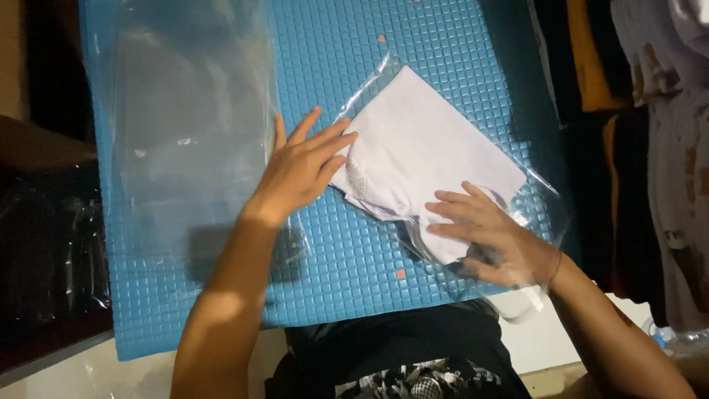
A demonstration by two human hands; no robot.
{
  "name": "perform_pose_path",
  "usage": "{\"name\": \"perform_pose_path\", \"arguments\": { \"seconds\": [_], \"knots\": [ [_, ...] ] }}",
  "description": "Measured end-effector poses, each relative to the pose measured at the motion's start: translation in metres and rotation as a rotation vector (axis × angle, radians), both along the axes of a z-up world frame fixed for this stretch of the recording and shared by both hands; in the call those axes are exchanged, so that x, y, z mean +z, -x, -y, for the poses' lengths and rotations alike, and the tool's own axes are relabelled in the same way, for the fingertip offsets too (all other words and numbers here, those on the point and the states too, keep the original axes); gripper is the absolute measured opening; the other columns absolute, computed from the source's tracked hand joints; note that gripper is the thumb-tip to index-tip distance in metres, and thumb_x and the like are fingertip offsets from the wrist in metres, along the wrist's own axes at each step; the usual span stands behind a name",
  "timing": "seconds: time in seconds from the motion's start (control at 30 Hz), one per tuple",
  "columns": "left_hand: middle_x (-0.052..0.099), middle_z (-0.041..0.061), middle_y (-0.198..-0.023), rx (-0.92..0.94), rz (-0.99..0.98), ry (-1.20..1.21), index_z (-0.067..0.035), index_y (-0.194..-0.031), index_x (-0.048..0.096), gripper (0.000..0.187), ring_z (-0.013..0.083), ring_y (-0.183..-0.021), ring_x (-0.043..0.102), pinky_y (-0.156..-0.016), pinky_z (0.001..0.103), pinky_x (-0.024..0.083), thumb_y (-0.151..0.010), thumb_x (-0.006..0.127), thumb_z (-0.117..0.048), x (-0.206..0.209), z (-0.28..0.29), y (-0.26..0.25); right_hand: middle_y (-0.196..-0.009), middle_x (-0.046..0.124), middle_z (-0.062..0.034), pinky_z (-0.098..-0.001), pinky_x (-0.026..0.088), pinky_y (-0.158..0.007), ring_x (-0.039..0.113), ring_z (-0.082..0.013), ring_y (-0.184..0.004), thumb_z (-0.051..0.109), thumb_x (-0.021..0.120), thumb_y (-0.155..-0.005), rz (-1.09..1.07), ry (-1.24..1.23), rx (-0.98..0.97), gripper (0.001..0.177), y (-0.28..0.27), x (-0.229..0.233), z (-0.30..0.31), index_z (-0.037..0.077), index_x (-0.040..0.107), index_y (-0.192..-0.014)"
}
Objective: The person folds a white t-shirt and places it into a clear plastic bag, then repeats the process with two black t-shirts. Each folded shirt is inserted into a separate bag and set aside on the table.
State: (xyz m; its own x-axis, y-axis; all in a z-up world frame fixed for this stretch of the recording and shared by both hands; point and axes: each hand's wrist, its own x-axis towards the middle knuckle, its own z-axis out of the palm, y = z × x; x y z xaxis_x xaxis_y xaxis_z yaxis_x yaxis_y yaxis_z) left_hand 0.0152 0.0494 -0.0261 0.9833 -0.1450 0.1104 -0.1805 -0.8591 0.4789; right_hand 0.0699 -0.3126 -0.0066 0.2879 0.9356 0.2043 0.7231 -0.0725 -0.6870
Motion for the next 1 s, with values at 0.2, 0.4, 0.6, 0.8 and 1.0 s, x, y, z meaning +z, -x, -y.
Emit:
{"name": "perform_pose_path", "arguments": {
  "seconds": [0.2, 0.4, 0.6, 0.8, 1.0],
  "knots": [
    [0.052, -0.002, -0.155, 0.017, 0.043, 0.034, -0.031, -0.142, 0.062, 0.036, 0.0377, -0.151, 0.029, -0.114, 0.077, 0.0, -0.107, 0.053, -0.036, -0.013, 0.0, -0.001, -0.153, 0.051, -0.0048, -0.0515, 0.012, -0.13, 0.036, -0.0259, -0.151, 0.049, 0.066, -0.086, 0.322, 0.181, -0.132, 0.068, 0.008, -0.037, 0.003, 0.022, 0.054, -0.147],
    [0.048, -0.002, -0.158, 0.013, 0.039, 0.022, -0.03, -0.146, 0.058, 0.038, 0.0377, -0.152, 0.028, -0.113, 0.078, -0.002, -0.11, 0.049, -0.037, -0.018, 0.0, 0.0, -0.126, 0.072, -0.0179, -0.0594, 0.036, -0.12, 0.067, -0.0389, -0.12, 0.047, 0.036, -0.105, 0.252, -0.264, -0.3, 0.057, 0.021, -0.036, -0.018, 0.011, 0.079, -0.108],
    [0.056, 0.0, -0.152, 0.018, 0.075, 0.074, -0.032, -0.139, 0.065, 0.034, 0.038, -0.151, 0.03, -0.114, 0.074, -0.009, -0.109, 0.051, -0.025, -0.017, 0.002, 0.002, -0.136, 0.068, -0.0089, -0.0628, 0.034, -0.111, 0.051, -0.0409, -0.137, 0.004, 0.081, -0.067, 0.128, 0.117, -0.019, 0.046, -0.005, -0.01, 0.008, 0.017, 0.078, -0.111],
    [0.061, -0.005, -0.145, 0.081, 0.191, 0.17, -0.03, -0.132, 0.067, 0.027, 0.0264, -0.146, 0.042, -0.12, 0.063, 0.005, -0.109, 0.054, -0.033, -0.033, -0.006, -0.001, -0.14, 0.064, -0.0017, -0.0472, 0.026, -0.11, 0.051, -0.0284, -0.137, 0.05, 0.048, -0.089, 0.091, 0.038, -0.146, 0.054, 0.01, -0.033, 0.018, 0.021, 0.059, -0.133],
    [0.064, -0.004, -0.14, 0.08, 0.17, 0.168, -0.025, -0.126, 0.072, 0.025, 0.027, -0.144, 0.045, -0.121, 0.059, 0.005, -0.109, 0.055, -0.035, -0.031, -0.007, -0.001, -0.151, 0.055, 0.0117, -0.0638, 0.004, -0.122, 0.027, -0.0265, -0.155, 0.049, 0.02, -0.108, 0.466, 0.068, 0.02, 0.052, 0.013, -0.014, -0.011, 0.044, 0.064, -0.135]
  ]
}}
